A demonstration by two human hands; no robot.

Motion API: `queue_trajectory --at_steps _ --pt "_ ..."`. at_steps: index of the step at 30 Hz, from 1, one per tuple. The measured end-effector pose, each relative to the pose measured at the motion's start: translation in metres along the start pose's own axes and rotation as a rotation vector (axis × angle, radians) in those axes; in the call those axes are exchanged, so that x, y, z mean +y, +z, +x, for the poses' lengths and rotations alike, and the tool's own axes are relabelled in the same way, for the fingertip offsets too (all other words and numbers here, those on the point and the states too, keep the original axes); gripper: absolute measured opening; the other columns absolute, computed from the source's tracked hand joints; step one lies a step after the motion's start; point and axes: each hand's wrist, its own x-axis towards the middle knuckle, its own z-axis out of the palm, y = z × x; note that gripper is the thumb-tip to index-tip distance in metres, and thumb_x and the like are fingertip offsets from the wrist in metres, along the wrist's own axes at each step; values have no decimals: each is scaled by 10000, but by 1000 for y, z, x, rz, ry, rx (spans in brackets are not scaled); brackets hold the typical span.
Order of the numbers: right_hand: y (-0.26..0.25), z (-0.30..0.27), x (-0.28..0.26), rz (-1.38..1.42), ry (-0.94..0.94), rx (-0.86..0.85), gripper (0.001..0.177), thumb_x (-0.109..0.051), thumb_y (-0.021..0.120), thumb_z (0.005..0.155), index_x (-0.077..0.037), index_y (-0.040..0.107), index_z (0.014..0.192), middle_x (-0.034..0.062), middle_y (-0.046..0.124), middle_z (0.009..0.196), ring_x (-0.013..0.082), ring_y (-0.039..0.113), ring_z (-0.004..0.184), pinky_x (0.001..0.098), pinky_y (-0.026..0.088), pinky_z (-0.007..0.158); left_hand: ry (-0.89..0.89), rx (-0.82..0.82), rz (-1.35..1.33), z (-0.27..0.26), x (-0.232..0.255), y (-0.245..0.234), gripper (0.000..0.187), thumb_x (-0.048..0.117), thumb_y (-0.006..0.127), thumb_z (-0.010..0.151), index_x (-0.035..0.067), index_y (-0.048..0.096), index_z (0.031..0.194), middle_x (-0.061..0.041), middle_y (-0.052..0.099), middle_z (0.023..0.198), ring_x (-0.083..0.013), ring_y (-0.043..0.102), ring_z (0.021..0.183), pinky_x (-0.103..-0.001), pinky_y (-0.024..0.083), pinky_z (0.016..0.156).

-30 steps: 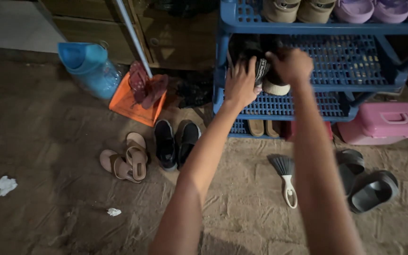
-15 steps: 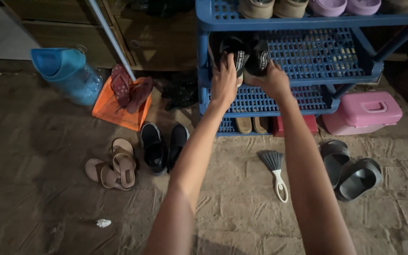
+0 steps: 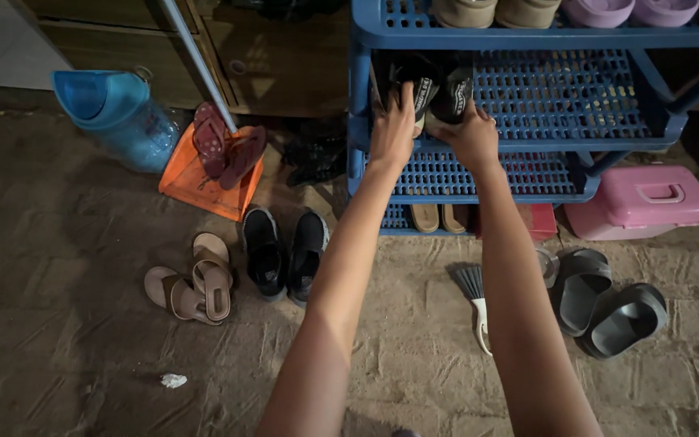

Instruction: The person sits on the floor and uses a brush to clean several pairs of shoes, including white sneakers, purple sandals, and black sneakers. They brush the soles and uppers of each pair and place them on a blue plastic shoe rack.

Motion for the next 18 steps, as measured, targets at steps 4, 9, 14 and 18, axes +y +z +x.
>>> queue_trajectory --at_steps 4,9,14,18 --pt "-11 -5 -17 75 144 -17 865 -489 866 823 35 525 1421 288 630 1298 497 556 1227 536 427 1054 -5 -43 -10 -2 -2 -2 898 67 871 715 49 330 1431 -277 485 1425 -577 523 1264 -461 610 904" --pt "10 -21 -4 151 93 145 928 -388 867 834 71 412 1500 301 635 1309 501 596 1154 550 402 1058 -79 -81 -68 -5 5 -8 897 48 840 753 74 300 1468 -262 443 1506 -559 464 1327 -503 558 972" --pt "-16 -80 -28 137 89 372 627 -316 811 896 53 554 1333 284 656 1275 470 613 1166 518 451 1020 -51 78 -9 -34 8 6 838 19 749 825 38 310 1538 -261 426 1526 -519 440 1380 -520 504 1047" --pt "-35 -98 -49 101 605 228 421 -417 609 1065 -24 743 999 233 735 1071 425 689 1051 510 531 936 -46 -125 52 -71 43 -53 345 275 583 1084 -4 620 1283 -212 657 1180 -364 643 1091 -488 527 937"
